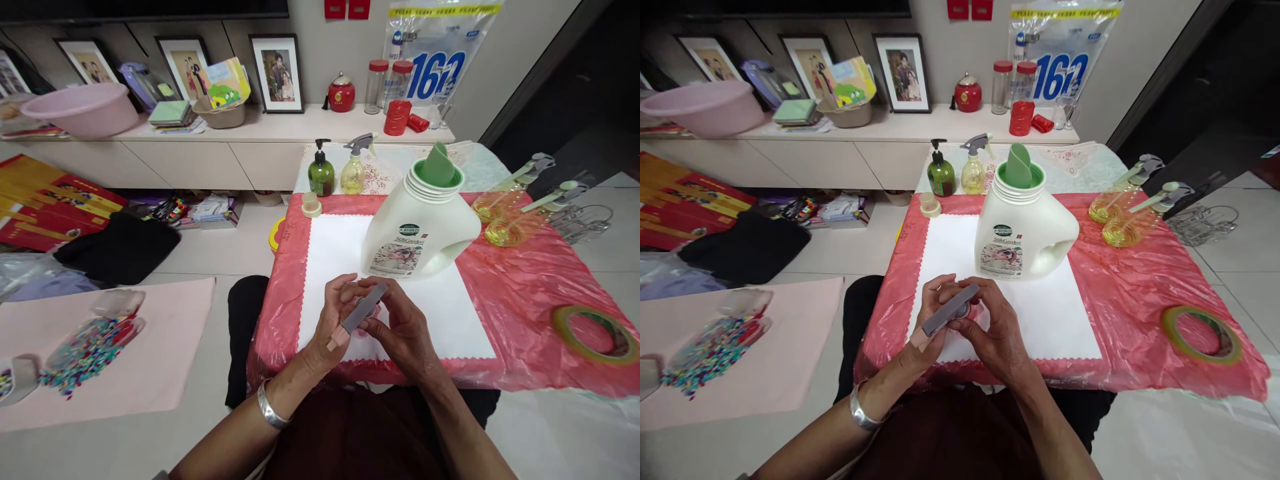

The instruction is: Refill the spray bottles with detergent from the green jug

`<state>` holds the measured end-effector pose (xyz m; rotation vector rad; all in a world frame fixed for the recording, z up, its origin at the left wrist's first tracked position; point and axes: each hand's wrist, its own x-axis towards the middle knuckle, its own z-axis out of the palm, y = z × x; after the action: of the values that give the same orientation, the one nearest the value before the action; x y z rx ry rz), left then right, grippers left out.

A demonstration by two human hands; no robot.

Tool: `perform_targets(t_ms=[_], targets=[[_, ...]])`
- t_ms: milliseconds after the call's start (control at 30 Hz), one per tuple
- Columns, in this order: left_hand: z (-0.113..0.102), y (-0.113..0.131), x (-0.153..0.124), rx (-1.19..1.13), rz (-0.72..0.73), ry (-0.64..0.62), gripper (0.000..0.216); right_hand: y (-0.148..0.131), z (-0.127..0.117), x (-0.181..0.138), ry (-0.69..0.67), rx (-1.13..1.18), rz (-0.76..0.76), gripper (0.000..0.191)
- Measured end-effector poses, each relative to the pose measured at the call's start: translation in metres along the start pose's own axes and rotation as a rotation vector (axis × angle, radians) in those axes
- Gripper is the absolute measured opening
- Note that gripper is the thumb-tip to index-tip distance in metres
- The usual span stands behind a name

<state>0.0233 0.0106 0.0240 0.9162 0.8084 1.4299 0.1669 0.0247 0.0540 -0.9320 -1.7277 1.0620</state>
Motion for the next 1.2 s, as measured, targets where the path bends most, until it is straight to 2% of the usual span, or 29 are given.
perform_targets(t_ms=[100, 167, 500, 567, 700, 767, 933, 1067, 1133, 1200], targets=[[0.003, 0.003, 0.001, 0.022, 0.01, 0.017, 0.061, -0.006, -0.005, 0.002, -0.132, -0.043, -0.007, 0.035], [0.005, 0.005, 0.002, 0.016, 0.026, 0.021, 0.059, -0.008, -0.007, 0.003, -0.157, -0.039, 0.003, 0.036], [-0.001, 0.004, 0.006, 0.046, 0.005, 0.079, 0.053, 0.006, 0.013, 0.004, 0.154, 0.112, -0.001, 0.03], [-0.002, 0.001, 0.005, 0.077, 0.019, 0.085, 0.053, 0.002, 0.014, 0.004, 0.143, 0.08, 0.0, 0.031], [-0.001, 0.0, 0.003, 0.143, 0.064, 0.131, 0.05, -0.004, 0.008, 0.005, -0.031, 0.09, -0.025, 0.043], [0.0, 0.001, 0.003, 0.156, 0.056, 0.13, 0.047, -0.004, 0.005, 0.005, -0.065, 0.134, -0.03, 0.041], [-0.002, -0.001, 0.003, 0.137, -0.008, 0.074, 0.05, 0.006, 0.01, 0.004, 0.048, 0.173, -0.054, 0.025], [-0.002, -0.002, 0.003, 0.07, -0.013, 0.035, 0.054, 0.012, 0.02, 0.004, 0.194, 0.186, -0.019, 0.027], [0.0, 0.001, 0.003, 0.046, -0.027, 0.035, 0.051, 0.011, 0.021, 0.004, 0.186, 0.164, -0.014, 0.028], [0.003, 0.005, 0.004, 0.048, -0.029, 0.052, 0.049, 0.008, 0.017, 0.004, 0.103, 0.136, -0.022, 0.031]])
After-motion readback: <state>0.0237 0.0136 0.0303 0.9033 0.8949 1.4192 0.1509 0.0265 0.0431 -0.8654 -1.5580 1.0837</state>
